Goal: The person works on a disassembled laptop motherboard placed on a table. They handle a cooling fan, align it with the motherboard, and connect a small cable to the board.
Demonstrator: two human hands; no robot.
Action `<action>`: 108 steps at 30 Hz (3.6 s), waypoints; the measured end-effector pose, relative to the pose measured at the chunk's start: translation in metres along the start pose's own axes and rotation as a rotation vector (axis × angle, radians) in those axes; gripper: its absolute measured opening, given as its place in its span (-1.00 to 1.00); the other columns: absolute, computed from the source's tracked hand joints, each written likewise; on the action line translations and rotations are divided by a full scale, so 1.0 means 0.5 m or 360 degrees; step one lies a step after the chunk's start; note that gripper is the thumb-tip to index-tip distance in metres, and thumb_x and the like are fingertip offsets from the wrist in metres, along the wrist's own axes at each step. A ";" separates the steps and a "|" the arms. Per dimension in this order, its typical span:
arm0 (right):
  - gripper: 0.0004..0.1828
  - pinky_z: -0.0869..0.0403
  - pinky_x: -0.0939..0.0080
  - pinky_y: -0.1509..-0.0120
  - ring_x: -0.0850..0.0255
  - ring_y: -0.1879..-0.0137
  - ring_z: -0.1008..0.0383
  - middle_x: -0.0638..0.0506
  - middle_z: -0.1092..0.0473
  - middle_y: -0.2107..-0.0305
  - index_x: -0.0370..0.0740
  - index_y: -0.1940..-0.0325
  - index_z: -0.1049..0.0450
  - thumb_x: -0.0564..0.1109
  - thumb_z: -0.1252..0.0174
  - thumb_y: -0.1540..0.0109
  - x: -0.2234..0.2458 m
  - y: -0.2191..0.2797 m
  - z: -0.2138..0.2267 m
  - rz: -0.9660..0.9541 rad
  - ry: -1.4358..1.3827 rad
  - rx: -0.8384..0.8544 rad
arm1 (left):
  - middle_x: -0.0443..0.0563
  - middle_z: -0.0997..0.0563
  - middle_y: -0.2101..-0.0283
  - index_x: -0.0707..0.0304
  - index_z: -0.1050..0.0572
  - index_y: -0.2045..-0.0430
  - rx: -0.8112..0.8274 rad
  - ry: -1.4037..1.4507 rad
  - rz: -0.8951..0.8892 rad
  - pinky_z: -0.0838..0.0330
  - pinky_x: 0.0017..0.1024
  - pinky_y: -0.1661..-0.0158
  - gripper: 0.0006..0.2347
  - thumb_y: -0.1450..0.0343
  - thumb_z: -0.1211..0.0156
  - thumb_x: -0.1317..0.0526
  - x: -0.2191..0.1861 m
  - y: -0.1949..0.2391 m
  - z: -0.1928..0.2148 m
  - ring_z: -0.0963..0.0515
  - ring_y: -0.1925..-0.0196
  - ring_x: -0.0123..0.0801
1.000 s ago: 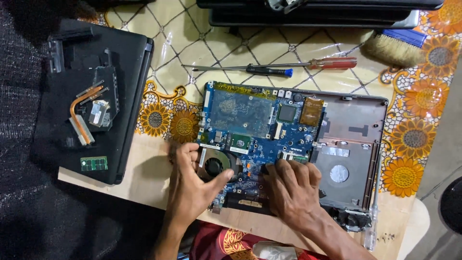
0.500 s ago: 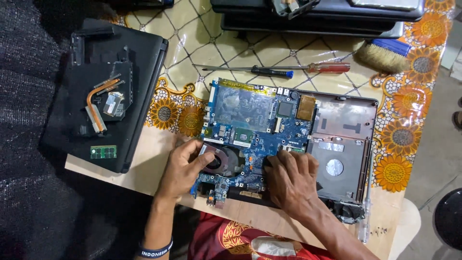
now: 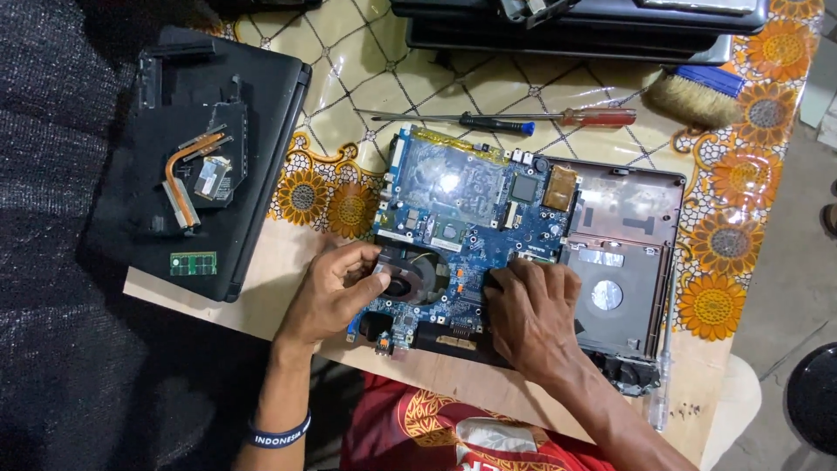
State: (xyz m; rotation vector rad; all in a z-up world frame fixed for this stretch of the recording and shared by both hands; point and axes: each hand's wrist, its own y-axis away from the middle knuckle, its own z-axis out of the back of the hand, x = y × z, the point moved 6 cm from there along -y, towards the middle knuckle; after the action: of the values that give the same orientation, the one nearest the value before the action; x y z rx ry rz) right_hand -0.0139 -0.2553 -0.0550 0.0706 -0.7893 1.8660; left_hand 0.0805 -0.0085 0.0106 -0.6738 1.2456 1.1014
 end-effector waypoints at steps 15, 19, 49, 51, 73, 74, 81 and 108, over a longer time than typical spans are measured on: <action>-0.72 -0.28 -0.19 -0.06 -0.09 0.05 -0.45 -0.12 -0.42 0.22 -0.17 -0.03 -0.52 -0.04 -0.07 -0.31 0.021 -0.019 -0.003 -0.0023 0.0201 -0.0008 | 0.17 -0.57 0.55 0.39 -0.36 0.08 -0.0202 0.0058 0.0087 -0.31 -0.48 0.47 -0.72 -0.49 -0.17 0.14 0.006 -0.001 -0.030 -0.40 0.53 -0.40; -0.73 -0.27 -0.16 -0.04 -0.07 0.06 -0.45 -0.08 -0.42 0.22 -0.15 -0.01 -0.52 -0.03 -0.09 -0.30 0.026 -0.030 0.001 -0.0013 0.0240 -0.0013 | 0.14 -0.53 0.59 0.39 -0.34 0.09 -0.0200 0.0029 0.0080 -0.27 -0.49 0.49 -0.74 -0.50 -0.14 0.15 0.014 0.004 -0.033 -0.36 0.56 -0.42; -0.81 -0.31 -0.16 -0.12 -0.08 0.07 -0.44 -0.10 -0.41 0.28 -0.20 0.06 -0.52 -0.09 -0.11 -0.31 0.042 -0.056 0.018 0.0000 0.0280 0.0099 | 0.27 -0.54 0.69 0.31 -0.39 0.24 -0.0005 -0.0697 0.0122 -0.35 -0.17 0.49 -0.82 -0.56 0.03 0.16 0.055 0.012 -0.061 -0.51 0.65 0.06; -0.81 -0.31 -0.14 -0.12 -0.08 0.08 -0.43 -0.10 -0.39 0.28 -0.19 0.06 -0.50 -0.09 -0.10 -0.31 0.044 -0.055 0.018 0.0014 0.0288 0.0081 | 0.24 -0.54 0.71 0.36 -0.39 0.21 0.0002 -0.0697 0.0082 -0.34 -0.19 0.51 -0.84 -0.56 0.00 0.20 0.044 0.008 -0.062 -0.49 0.68 0.04; -0.77 -0.29 -0.14 -0.10 -0.09 0.05 -0.44 -0.10 -0.40 0.26 -0.18 0.03 -0.51 -0.05 -0.10 -0.31 0.040 -0.053 0.019 -0.0019 0.0250 0.0126 | 0.20 -0.59 0.59 0.37 -0.38 0.15 -0.0128 -0.0518 0.0039 -0.40 -0.18 0.30 -0.79 -0.57 0.01 0.16 0.029 0.027 -0.072 -0.50 0.58 -0.15; -0.77 -0.30 -0.15 -0.10 -0.09 0.05 -0.44 -0.10 -0.41 0.26 -0.18 0.03 -0.51 -0.05 -0.09 -0.31 0.040 -0.053 0.019 -0.0027 0.0247 0.0127 | 0.19 -0.57 0.53 0.33 -0.40 0.14 -0.0198 -0.0795 -0.0017 -0.35 -0.08 0.23 -0.77 -0.55 -0.04 0.11 0.032 0.030 -0.072 -0.54 0.46 -0.02; -0.78 -0.30 -0.14 -0.09 -0.09 0.08 -0.44 -0.10 -0.39 0.27 -0.17 0.06 -0.50 -0.05 -0.06 -0.32 0.041 -0.058 0.026 0.0000 0.0231 0.0122 | 0.17 -0.53 0.50 0.26 -0.48 0.25 -0.0361 -0.1167 -0.0015 -0.41 -0.05 0.25 -0.78 -0.54 -0.06 0.07 0.019 0.025 -0.080 -0.57 0.36 0.12; -0.81 -0.32 -0.10 -0.08 -0.03 0.14 -0.38 -0.07 -0.36 0.27 -0.15 0.04 -0.52 -0.06 -0.11 -0.34 0.030 -0.067 0.032 0.0038 0.0248 0.0107 | -0.10 -0.41 0.87 0.21 -0.51 0.68 -0.0148 -0.0468 0.0105 -0.30 -0.39 0.57 -0.76 -0.43 -0.32 0.22 0.073 -0.021 -0.039 -0.36 0.80 -0.33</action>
State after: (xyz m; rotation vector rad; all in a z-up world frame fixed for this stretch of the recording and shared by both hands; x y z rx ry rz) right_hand 0.0029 -0.2443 -0.0205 -0.0413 -0.6227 1.8952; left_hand 0.0807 -0.0195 -0.0308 -0.5203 0.9749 1.2695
